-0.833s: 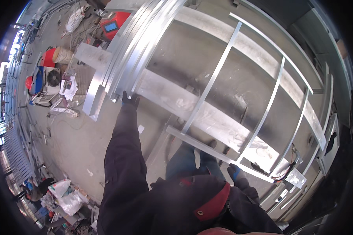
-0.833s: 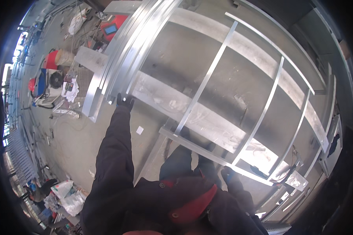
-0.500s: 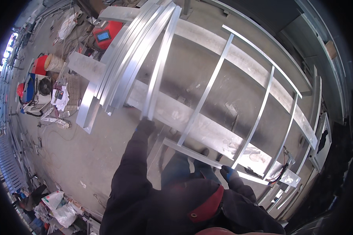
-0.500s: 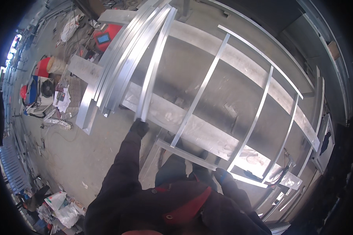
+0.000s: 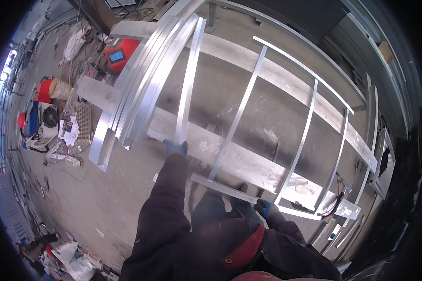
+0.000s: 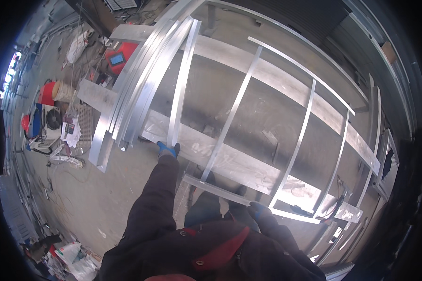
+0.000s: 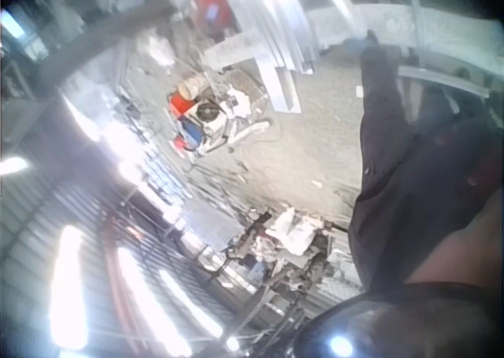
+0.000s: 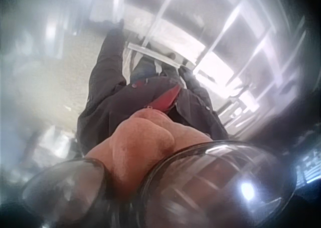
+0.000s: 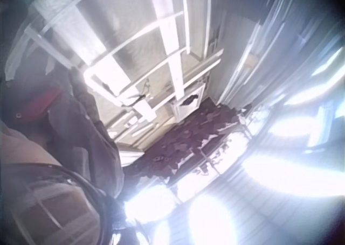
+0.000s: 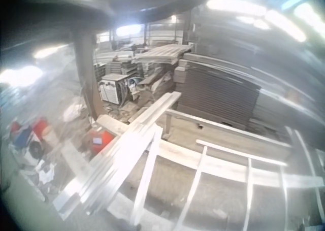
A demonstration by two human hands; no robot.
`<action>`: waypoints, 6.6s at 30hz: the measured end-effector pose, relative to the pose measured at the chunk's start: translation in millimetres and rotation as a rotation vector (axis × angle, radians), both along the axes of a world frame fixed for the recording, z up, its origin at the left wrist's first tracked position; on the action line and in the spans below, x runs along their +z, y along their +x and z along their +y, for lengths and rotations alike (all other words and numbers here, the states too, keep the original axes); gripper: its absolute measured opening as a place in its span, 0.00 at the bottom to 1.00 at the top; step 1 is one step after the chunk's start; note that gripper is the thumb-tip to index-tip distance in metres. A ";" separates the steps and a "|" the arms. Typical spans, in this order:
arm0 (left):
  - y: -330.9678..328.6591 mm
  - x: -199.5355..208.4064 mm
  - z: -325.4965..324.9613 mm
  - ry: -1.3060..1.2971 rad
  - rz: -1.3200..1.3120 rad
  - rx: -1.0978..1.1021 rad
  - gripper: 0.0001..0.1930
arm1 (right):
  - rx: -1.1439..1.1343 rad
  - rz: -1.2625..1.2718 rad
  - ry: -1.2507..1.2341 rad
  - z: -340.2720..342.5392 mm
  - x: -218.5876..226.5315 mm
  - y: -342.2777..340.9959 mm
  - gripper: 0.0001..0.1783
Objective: The person aligns and fastens metal bars to a rectangular frame using a handheld rivet gun. They repeatedly position bars, hold them in place, and apply fasteners along the edges. The person then lifts and repositions the assembled frame on the workbench.
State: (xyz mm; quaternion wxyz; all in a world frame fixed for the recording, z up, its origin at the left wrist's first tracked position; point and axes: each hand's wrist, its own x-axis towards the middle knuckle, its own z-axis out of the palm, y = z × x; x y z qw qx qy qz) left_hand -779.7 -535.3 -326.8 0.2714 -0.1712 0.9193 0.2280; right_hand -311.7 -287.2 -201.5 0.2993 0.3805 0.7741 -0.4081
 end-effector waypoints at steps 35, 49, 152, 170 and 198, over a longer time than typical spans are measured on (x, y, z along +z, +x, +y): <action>102.8 43.6 4.5 0.817 0.159 0.268 0.22 | -0.675 0.550 -0.005 56.9 89.1 -83.9 0.26; 64.4 -58.7 -55.2 0.259 0.436 -0.144 0.27 | -1.145 0.224 0.240 33.8 50.0 145.0 0.24; 539.7 50.3 249.4 0.369 -0.582 -0.686 0.20 | -0.383 0.025 0.138 190.2 -79.9 233.3 0.35; 492.6 56.5 295.1 0.131 -0.073 -0.924 0.23 | -0.617 0.184 0.091 150.7 -45.4 216.2 0.31; 500.2 35.2 291.9 0.316 -0.197 -0.766 0.26 | -0.543 0.064 0.160 160.2 -77.6 215.6 0.29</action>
